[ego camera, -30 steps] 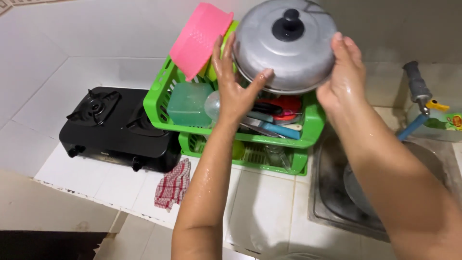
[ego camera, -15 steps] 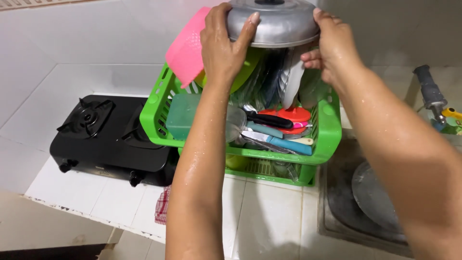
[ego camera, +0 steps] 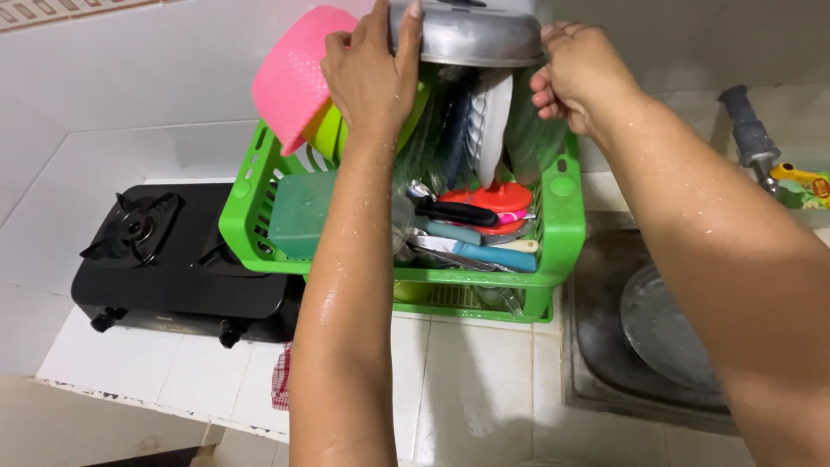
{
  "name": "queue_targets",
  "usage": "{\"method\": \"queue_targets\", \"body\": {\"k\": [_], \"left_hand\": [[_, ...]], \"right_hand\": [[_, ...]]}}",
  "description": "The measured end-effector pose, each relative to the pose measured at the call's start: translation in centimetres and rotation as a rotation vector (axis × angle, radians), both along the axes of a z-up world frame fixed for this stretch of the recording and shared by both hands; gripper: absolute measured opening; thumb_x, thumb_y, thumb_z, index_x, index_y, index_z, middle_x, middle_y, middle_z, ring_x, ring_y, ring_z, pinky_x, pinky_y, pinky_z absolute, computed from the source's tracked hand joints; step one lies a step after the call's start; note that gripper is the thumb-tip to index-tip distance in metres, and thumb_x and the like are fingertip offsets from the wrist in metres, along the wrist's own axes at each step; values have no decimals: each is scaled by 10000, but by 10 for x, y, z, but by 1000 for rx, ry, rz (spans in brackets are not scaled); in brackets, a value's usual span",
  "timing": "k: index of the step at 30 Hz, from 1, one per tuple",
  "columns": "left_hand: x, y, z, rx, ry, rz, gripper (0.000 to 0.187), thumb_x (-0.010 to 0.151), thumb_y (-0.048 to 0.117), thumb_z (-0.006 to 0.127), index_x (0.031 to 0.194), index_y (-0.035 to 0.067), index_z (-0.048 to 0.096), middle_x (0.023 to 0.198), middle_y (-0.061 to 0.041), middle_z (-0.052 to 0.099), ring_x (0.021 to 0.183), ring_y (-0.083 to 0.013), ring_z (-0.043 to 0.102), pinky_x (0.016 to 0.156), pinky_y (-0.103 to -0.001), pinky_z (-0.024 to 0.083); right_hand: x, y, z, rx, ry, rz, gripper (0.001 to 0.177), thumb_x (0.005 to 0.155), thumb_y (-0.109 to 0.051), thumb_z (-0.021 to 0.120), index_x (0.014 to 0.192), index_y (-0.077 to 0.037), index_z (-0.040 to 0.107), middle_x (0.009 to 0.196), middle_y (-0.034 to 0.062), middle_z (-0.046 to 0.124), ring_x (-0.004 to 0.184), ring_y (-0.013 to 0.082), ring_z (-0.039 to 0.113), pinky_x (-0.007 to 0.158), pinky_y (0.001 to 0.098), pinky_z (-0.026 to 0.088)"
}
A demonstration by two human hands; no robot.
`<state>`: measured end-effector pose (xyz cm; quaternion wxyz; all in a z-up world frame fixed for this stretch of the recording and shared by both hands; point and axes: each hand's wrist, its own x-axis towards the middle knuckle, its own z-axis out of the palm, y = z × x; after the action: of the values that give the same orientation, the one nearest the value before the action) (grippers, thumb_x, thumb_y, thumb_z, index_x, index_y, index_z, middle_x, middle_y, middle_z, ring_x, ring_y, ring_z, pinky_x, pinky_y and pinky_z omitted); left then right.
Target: Wash dishes in the sink and then wipe down the stovetop with a cloth.
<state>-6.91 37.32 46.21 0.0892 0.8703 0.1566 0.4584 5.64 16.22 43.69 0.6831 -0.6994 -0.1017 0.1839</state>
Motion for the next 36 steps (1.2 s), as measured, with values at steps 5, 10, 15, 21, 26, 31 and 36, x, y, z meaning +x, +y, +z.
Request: {"method": "queue_targets", "body": {"k": [5,10,15,21,26,31,36], "left_hand": [[1,-1,-5,-9,-9,20,553,1021,553,519,1324,111,657,1181,-90,731,1116,-403,560,977,-519,439],[-30,-34,-21,-7,-104,-77,403,1062,390,629,1301,68,663,1324,-156,653,1261,-420,504,1070,-541,397],[-90,-128,-64,41,-97,-227,372,1107,308,623,1405,86,633,1502,-107,563,1373,-355,426,1202,-487,317],[-118,-245,-158,78,-37,-642,319,980,273,684,1261,125,712,1401,-113,598,1330,-313,475,1145,-487,358],[-121,-318,-254,-177,171,-892,254,964,213,719,1192,100,729,1328,-104,667,1267,-292,568,1072,-451,434],[-130,-330,-347,-493,562,-832,280,941,199,688,1186,70,724,1280,-139,680,1196,-369,604,1062,-460,460],[-136,-340,-378,-563,720,-755,280,921,200,688,1166,68,726,1212,-159,698,1167,-384,607,1042,-455,464]], "right_hand": [[-41,-54,1,53,65,61,458,1066,-310,453,1497,-172,384,655,52,613,468,141,566,428,293,488],[-77,-168,-158,224,-524,30,218,1135,-167,566,1142,36,644,919,57,660,601,95,513,493,260,428],[-119,-296,-373,-563,-418,290,431,913,-411,679,1193,-86,720,991,105,699,817,231,676,744,380,541],[-139,-341,-464,-1166,-387,468,421,846,-284,667,1225,-101,678,1222,163,689,1111,355,659,950,475,516],[-142,-342,-483,-1392,-475,651,260,939,-196,547,1089,-144,753,1165,146,729,1117,327,701,981,437,547],[-146,-346,-423,-1396,-447,669,273,942,-147,506,1089,-112,734,1127,148,734,1069,340,718,897,462,573],[-153,-361,-394,-1404,-491,788,254,950,-131,534,1133,-73,701,1084,161,742,1049,340,719,870,465,575]]}}
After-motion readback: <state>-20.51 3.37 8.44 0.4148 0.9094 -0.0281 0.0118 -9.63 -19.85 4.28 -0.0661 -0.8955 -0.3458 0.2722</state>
